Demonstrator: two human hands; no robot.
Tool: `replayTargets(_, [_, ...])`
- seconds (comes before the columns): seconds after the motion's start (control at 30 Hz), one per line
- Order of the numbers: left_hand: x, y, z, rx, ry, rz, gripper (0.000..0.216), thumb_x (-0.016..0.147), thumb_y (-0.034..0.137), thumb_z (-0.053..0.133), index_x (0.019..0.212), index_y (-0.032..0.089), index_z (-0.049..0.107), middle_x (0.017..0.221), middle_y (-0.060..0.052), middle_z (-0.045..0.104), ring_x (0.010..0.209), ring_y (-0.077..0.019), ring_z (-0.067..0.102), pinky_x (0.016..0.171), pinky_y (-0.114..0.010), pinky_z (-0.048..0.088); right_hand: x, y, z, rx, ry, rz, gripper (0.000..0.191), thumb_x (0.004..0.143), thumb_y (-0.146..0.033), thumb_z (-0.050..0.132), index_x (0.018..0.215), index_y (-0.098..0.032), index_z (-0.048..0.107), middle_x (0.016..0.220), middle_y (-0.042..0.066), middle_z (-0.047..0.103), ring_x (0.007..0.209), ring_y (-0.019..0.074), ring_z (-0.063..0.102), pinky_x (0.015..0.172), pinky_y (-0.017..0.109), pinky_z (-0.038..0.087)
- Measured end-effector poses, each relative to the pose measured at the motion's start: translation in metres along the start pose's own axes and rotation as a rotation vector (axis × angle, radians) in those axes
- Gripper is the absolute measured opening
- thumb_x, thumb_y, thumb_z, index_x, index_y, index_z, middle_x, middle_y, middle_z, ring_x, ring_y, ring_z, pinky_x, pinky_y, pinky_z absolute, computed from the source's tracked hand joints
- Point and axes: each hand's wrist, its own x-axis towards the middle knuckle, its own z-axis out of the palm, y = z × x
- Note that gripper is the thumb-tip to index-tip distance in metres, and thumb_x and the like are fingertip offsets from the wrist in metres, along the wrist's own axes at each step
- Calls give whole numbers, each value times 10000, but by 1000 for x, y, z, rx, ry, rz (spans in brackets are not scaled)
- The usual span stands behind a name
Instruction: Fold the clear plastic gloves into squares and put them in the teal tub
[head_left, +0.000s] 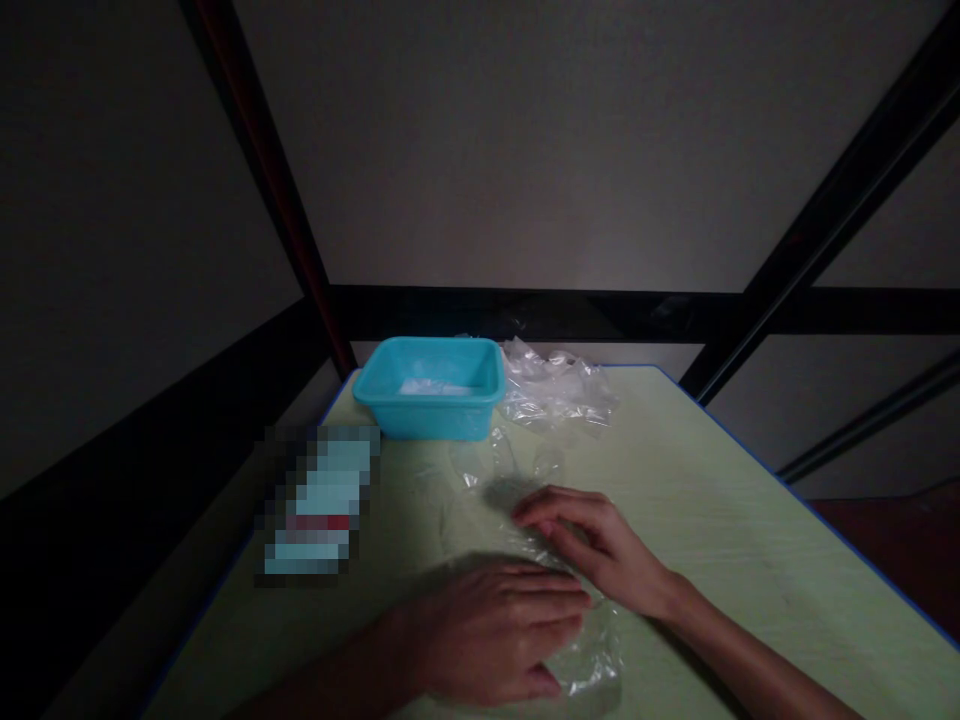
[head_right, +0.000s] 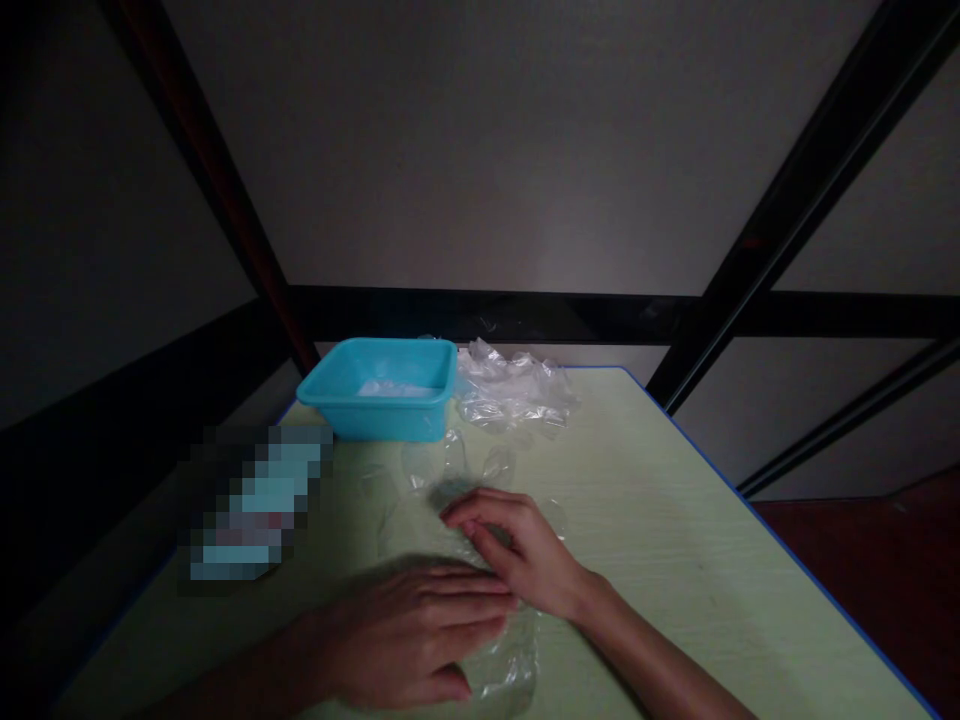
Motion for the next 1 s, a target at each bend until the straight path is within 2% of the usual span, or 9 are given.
replayTargets(0.13, [-2,2,14,-19,-145,-44,596,803,327,572,1352,195,381,1235,-116,570,1111,-290,533,934,-376,374,1,1,10,-46,-312,-47,296,891,-110,386,1087,-94,606,1117,117,642,1049,138,584,871,263,477])
replayTargets(0.2, [-5,1,21,-17,-149,-51,614,785,315,589,1355,245,373,1187,-109,599,1046,-307,565,864,-403,400,1,2,15,-117,-437,-92,337,895,-125,388,1183,-67,553,1245,134,566,1177,143,494,975,274,415])
replayTargets(0.27, [-6,1,25,-12,-135,-52,612,767,302,614,1338,273,396,1140,-105,622,994,-314,585,809,-400,414,1,4,17,-212,-499,-109,382,910,-167,387,1264,-63,486,1348,128,470,1272,143,384,1058,291,323])
replayTargets(0.33, [-6,1,27,-18,-122,-45,612,761,293,624,1332,289,403,1147,-103,619,987,-315,589,800,-400,415,2,7,16,-321,-512,-98,430,917,-232,400,1318,-78,426,1405,113,394,1319,153,301,1101,323,245])
replayTargets(0.4, [-6,2,25,-46,-111,-39,628,772,291,620,1349,309,371,1262,-96,551,1079,-319,550,864,-421,396,4,13,14,-425,-510,-77,497,915,-305,415,1362,-96,362,1435,105,341,1341,173,250,1114,361,207])
replayTargets(0.5, [-6,3,20,-100,-119,-15,611,807,270,591,1366,293,345,1436,-78,346,1286,-297,360,1024,-427,282,11,26,11,-551,-489,-59,572,915,-383,395,1402,-106,277,1458,102,287,1352,204,217,1107,406,212])
replayTargets(0.6, [-8,3,17,-150,-127,5,624,818,239,576,1383,278,315,1479,-48,244,1359,-249,206,1097,-390,180,21,42,7,-654,-450,-40,601,923,-426,348,1407,-83,259,1462,123,261,1354,233,206,1101,430,217])
replayTargets(0.73, [-9,3,17,-170,-125,-13,645,825,236,563,1396,311,272,1484,-14,228,1357,-245,203,1103,-413,179,37,58,0,-750,-443,5,620,924,-459,314,1415,-88,240,1465,141,228,1350,250,206,1094,440,223])
replayTargets(1.0, [-8,4,15,-119,-98,17,594,808,250,585,1359,237,366,1476,-50,255,1365,-227,181,1115,-391,158,56,78,-10,-811,-387,53,621,923,-489,276,1423,-124,228,1459,136,244,1338,252,239,1079,460,243])
